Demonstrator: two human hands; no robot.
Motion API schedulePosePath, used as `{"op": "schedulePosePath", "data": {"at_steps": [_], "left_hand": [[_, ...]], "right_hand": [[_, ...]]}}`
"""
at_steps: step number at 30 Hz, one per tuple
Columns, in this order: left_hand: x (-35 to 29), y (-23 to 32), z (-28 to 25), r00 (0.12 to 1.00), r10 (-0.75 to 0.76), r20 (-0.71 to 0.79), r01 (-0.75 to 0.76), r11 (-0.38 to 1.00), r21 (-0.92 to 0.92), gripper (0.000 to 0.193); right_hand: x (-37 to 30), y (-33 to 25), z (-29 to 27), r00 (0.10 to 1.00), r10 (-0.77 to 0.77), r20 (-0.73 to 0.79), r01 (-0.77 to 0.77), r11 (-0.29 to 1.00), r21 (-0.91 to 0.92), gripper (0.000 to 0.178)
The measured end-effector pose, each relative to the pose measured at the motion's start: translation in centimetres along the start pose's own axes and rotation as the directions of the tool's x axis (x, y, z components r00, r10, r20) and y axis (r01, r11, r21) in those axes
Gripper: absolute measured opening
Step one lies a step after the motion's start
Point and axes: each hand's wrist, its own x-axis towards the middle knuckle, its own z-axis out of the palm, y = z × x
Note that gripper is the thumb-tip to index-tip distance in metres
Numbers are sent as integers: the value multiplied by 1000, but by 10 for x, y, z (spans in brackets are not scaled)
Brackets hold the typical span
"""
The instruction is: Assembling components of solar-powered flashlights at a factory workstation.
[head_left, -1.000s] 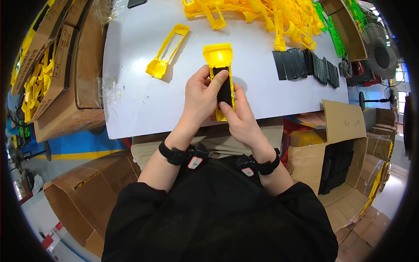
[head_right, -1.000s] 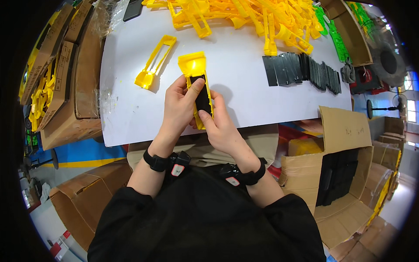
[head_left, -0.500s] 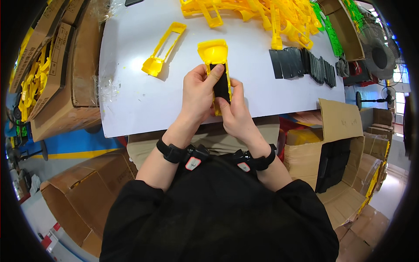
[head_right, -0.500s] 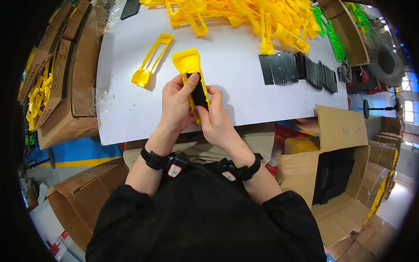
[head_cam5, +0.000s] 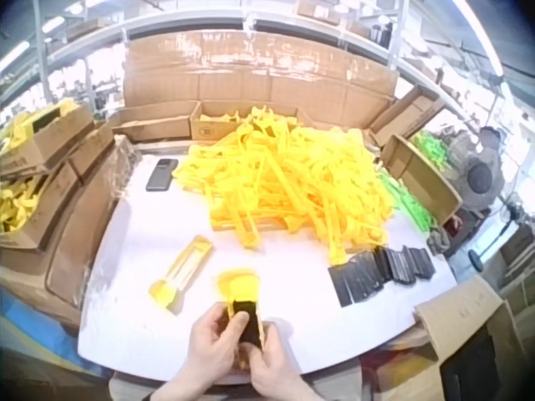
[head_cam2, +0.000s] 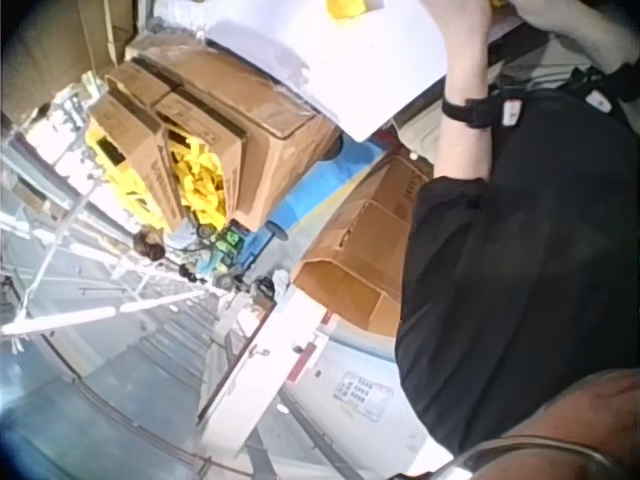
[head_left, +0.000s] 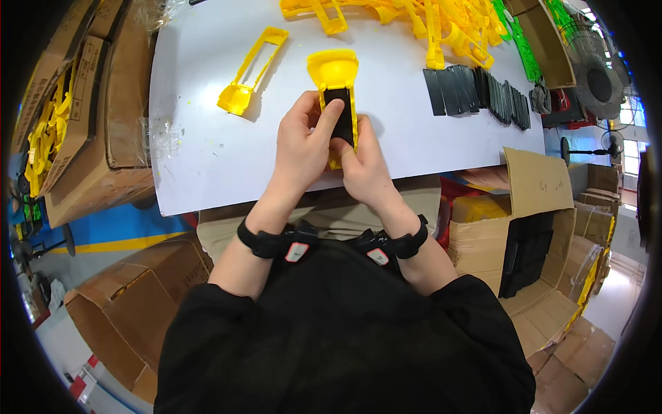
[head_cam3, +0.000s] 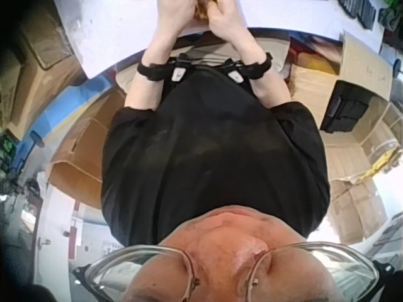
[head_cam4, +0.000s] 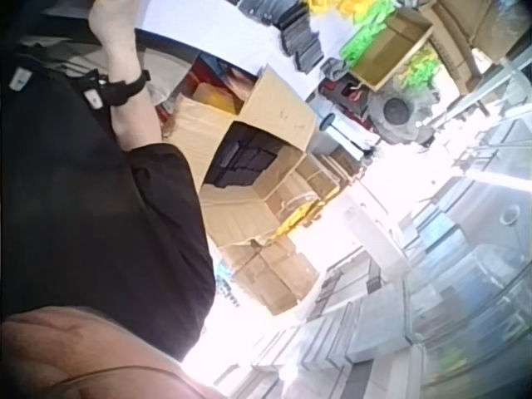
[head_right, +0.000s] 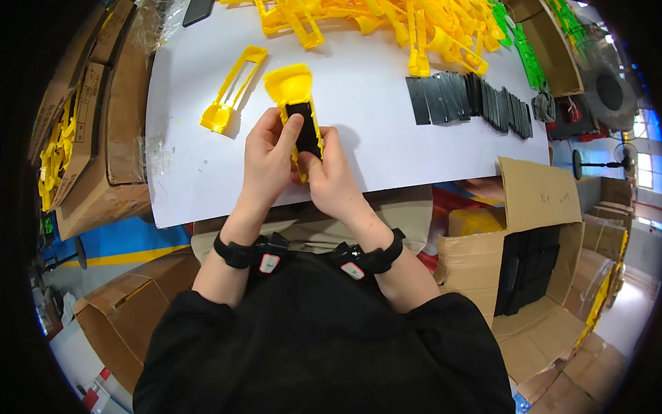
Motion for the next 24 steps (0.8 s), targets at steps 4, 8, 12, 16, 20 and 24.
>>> {"op": "schedulePosePath", "data": {"at_steps": [4, 8, 12, 16, 20, 24], "left_hand": [[-20, 6, -9, 991, -54, 124, 36, 989, 142, 31], [-29, 11, -8, 973, -79, 215, 39, 982, 184, 39], [-24, -3, -5, 996, -80, 38, 78, 995, 59, 38], [-25, 2, -4, 992, -116, 48, 112, 991, 79, 40], [-25, 6, -5, 968, -185, 169, 171, 981, 95, 43], [-28, 2, -4, 975, -154, 159, 151, 988, 28, 44]], "right_hand": [[5, 22, -15, 997, 49, -64, -22, 932, 361, 22], [7, 19, -21, 996, 58, 66, -77, 938, 339, 27], [8, 15, -23, 994, -110, -21, 104, 979, -178, 25], [-1, -10, -29, 999, -16, 33, 23, 973, -230, 23], [-5, -16, -31, 999, 5, 50, 1, 992, -126, 24], [-6, -18, -35, 995, 73, 64, -65, 991, -119, 26]]}}
